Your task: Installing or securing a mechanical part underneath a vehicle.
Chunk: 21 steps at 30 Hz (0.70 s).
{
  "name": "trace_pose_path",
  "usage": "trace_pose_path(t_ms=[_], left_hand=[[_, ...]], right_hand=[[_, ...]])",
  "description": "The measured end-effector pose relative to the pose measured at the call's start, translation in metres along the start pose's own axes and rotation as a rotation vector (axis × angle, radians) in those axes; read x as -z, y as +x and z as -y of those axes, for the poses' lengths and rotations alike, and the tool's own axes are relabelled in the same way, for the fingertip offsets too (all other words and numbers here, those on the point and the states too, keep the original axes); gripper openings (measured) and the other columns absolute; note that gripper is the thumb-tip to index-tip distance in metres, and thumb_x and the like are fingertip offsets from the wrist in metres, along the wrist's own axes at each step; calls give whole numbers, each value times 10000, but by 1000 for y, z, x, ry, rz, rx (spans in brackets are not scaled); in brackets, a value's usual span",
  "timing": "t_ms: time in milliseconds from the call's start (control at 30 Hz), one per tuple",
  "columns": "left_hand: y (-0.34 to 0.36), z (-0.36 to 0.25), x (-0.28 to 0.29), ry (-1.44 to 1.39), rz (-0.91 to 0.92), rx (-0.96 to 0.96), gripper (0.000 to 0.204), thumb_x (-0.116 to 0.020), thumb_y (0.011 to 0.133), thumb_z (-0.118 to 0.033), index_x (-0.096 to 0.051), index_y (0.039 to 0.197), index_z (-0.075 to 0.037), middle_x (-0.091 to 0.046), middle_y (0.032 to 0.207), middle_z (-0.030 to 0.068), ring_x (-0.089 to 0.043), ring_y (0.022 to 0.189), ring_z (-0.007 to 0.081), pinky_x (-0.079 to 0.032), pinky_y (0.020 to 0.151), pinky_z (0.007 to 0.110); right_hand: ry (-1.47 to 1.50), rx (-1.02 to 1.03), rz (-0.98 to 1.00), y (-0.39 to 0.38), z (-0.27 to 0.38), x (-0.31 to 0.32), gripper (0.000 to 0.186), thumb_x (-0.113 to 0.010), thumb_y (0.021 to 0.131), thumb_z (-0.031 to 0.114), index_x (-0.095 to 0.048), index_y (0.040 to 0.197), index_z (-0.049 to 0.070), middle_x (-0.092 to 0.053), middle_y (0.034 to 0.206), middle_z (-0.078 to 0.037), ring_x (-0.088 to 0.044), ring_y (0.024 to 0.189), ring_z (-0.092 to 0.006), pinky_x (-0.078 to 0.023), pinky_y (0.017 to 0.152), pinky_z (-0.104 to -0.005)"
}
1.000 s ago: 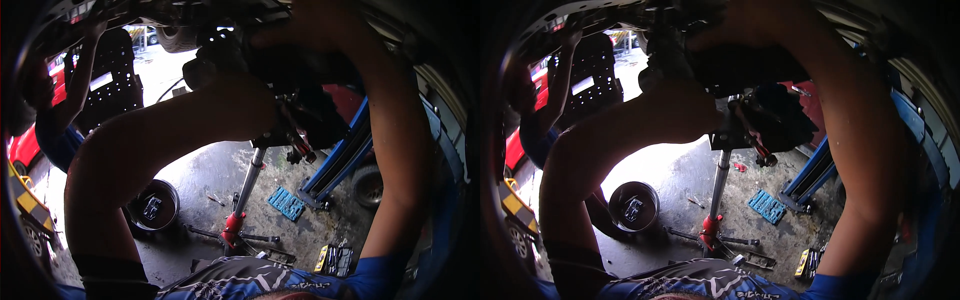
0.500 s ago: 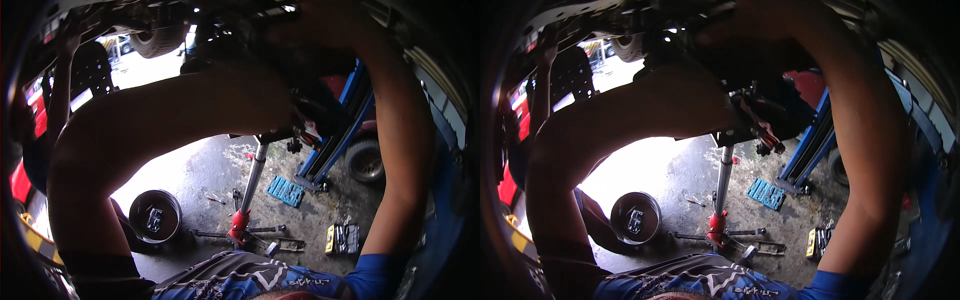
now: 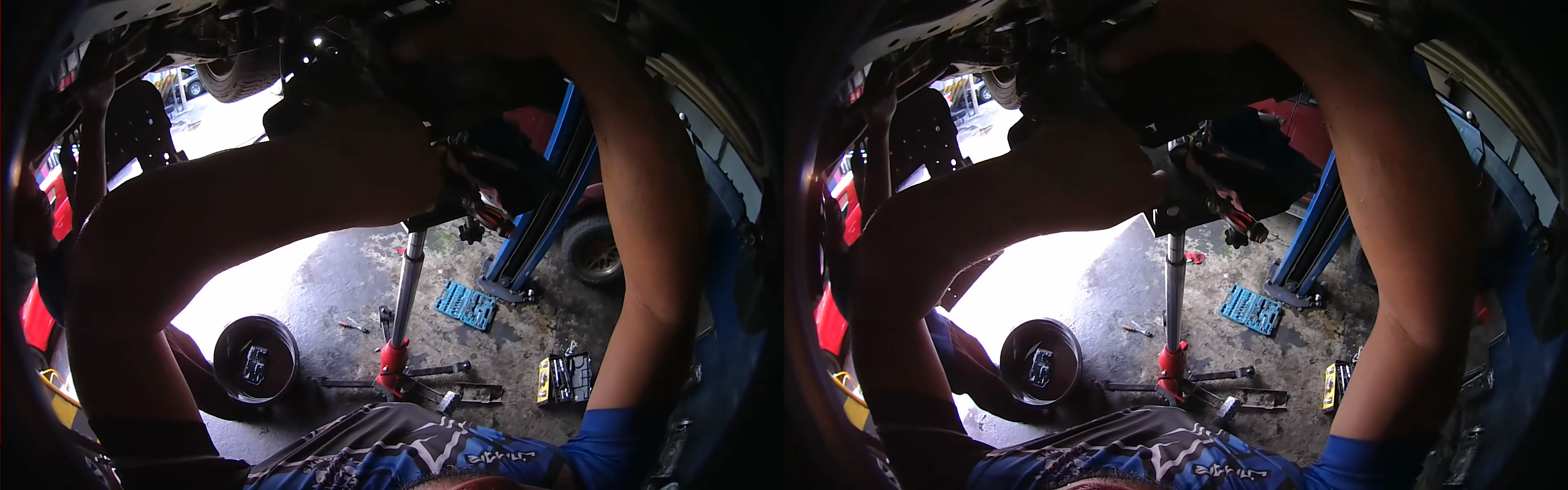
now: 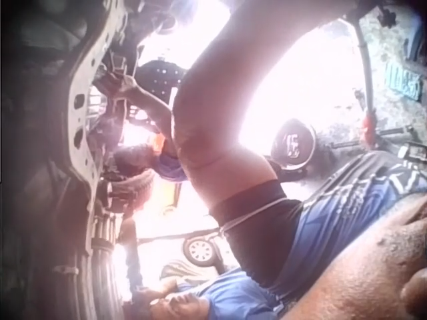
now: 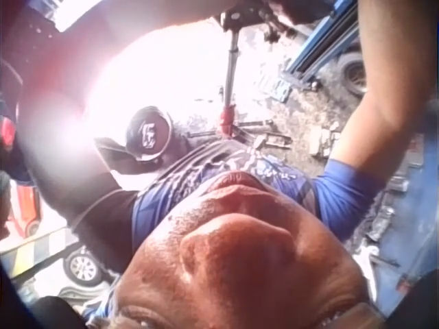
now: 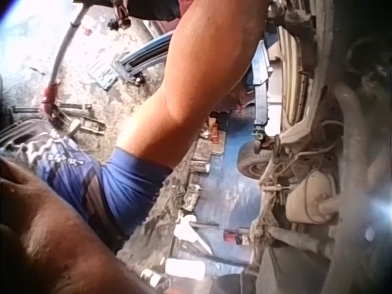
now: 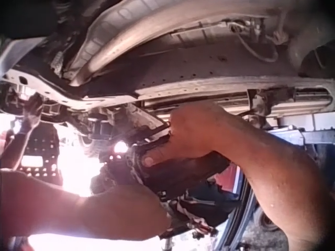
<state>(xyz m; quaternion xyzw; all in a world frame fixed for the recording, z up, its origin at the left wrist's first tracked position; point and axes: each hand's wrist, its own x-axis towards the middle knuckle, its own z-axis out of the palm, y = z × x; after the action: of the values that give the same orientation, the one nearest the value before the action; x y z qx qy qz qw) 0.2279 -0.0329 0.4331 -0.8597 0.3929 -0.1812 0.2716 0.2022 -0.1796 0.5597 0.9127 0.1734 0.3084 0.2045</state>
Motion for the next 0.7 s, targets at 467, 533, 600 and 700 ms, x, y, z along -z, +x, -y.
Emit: trace_pose_path(t_ms=[467,533,600,700], left_hand=[[10,28,-14,-157,-93,63,285,-509,990,-343,-680,1180,-217,-709,1060,40,-697,860,204,-571,735,373],[3,27,-20,-192,-135,182,326,-505,982,-400,-715,1088,-176,-713,999,56,-697,828,202,-567,710,366],[1,15,5,-253,-8,231,306,-489,991,-348,-692,1082,-137,-694,955,61,-685,827,188,-557,717,337],[-1,20,-2,-207,73,187,283,-454,1005,-273,-656,1067,-83,-668,919,70,-669,846,172,-541,752,301]], right_hand=[[52,-32,5,7,-10,-9,803,-628,684,776,-739,939,22,-706,988,-195,-669,960,-331,-502,863,-407],[71,1,-39,8,-8,-6,807,-628,682,777,-738,940,20,-706,989,-194,-669,962,-332,-502,862,-408],[69,17,-53,13,-11,-14,812,-629,680,777,-737,942,17,-706,989,-192,-668,963,-332,-502,861,-410],[76,116,-210,16,-14,-18,824,-625,677,783,-733,941,10,-704,997,-197,-667,971,-335,-502,859,-415]])
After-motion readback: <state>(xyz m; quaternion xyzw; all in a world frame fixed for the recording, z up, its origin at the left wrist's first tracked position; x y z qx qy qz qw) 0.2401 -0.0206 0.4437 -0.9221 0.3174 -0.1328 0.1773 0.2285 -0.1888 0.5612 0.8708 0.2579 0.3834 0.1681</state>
